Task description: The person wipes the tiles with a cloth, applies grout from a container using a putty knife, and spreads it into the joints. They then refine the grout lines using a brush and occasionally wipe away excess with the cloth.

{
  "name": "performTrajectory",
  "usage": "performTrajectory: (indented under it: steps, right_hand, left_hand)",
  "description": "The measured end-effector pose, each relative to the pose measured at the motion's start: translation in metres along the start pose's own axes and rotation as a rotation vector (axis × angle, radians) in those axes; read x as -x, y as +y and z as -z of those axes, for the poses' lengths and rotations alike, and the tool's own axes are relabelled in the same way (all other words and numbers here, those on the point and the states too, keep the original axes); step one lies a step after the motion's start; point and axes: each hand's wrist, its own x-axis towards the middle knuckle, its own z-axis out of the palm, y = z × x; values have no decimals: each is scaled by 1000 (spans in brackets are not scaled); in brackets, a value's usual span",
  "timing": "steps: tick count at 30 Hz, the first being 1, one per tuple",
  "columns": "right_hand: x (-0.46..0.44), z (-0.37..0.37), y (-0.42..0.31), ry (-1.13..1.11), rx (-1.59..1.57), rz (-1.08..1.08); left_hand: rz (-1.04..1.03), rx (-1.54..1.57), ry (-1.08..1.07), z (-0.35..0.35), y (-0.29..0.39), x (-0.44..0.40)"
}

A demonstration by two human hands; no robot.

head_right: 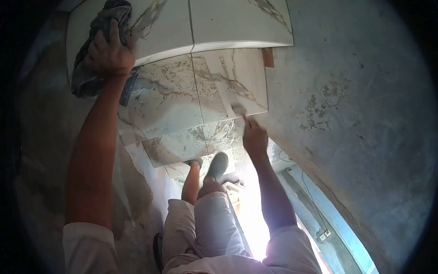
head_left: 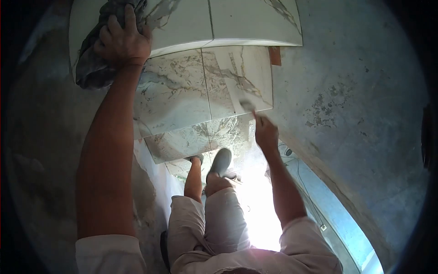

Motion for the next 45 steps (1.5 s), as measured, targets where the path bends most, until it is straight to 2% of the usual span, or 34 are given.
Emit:
performTrajectory:
  steps: [1,2,4,5,6,8,9,10,11,12,14,15,16,19,21,22,24,25,27,28,30,31,33,34,36,37,38,40,43,44,45]
  right_hand:
    - [-27,4,-22,116,-45,188]
    - [-67,-5,-42,226,-240,169]
    - [-122,3,-91,233,-252,190]
    - [-137,-4,-90,206,-188,177]
    - [-129,-14,-75,201,-194,172]
    - [-92,-30,-18,244,-41,422]
    - [-59,-34,25,238,263,541]
    - [-23,-29,55,-57,505,331]
    - [6,-20,69,-105,572,204]
    - [12,-15,63,-111,577,205]
    - [16,5,24,20,81,126]
    - [-3,7,-4,103,128,397]
    - [-24,5,-46,146,-123,353]
    - [-81,-17,-127,195,-85,443]
    - [-94,-34,-143,128,208,386]
    - [-79,-34,-140,126,208,391]
    - [-29,-26,-123,-96,386,366]
    - [-24,-22,-120,-101,393,374]
    - [-16,-12,-114,17,273,462]
    - [-31,-9,-125,111,218,449]
    - [-74,-18,-138,302,138,570]
    - [-71,-25,-135,297,142,574]
    - [-66,-42,-130,141,228,548]
    - [-44,-37,-127,-10,276,455]
    - [-17,-29,-118,-161,340,473]
    - [-14,-28,-117,-18,300,598]
    - [-26,-28,-120,-18,300,598]
    - [-60,-26,-141,277,171,624]
    - [-68,-48,-133,148,297,513]
    - [-50,-61,-109,169,270,609]
    - [-20,-60,-99,32,337,534]
  left_hand:
    - [-3,-11,-7,2,0,0]
    - [0,-25,-11,3,1,-2]
    - [8,-10,13,0,0,-1]
    - [3,10,29,-1,-1,1]
    - [-6,10,27,0,-1,1]
    - [12,30,2,6,1,-1]
    - [20,27,-4,6,0,-1]
    - [22,38,4,4,0,0]
    - [26,46,14,4,1,-1]
    - [29,46,6,13,4,-1]
    - [149,136,-276,33,10,-6]
    - [150,137,-280,33,10,-4]
    - [137,128,-239,30,11,-4]
    - [113,138,-180,32,7,-4]
    - [96,168,-165,32,8,-5]
    - [110,174,-148,31,9,-5]
    - [133,174,-135,29,7,-6]
    - [121,154,-154,30,6,-7]
    - [114,124,-163,27,7,-5]
    - [122,125,-160,26,7,-6]
    - [134,192,-103,26,6,-5]
    - [139,191,-108,27,7,-3]
    - [124,172,-83,26,6,-3]
    - [128,167,-88,27,6,-3]
    - [132,199,-145,30,5,-3]
    - [132,199,-150,30,5,-2]
    - [128,176,-138,28,5,-3]
    - [122,152,-137,27,8,-1]
    - [136,144,-143,30,10,-2]
    - [142,164,-165,31,10,-3]
    - [155,180,-185,31,8,-4]
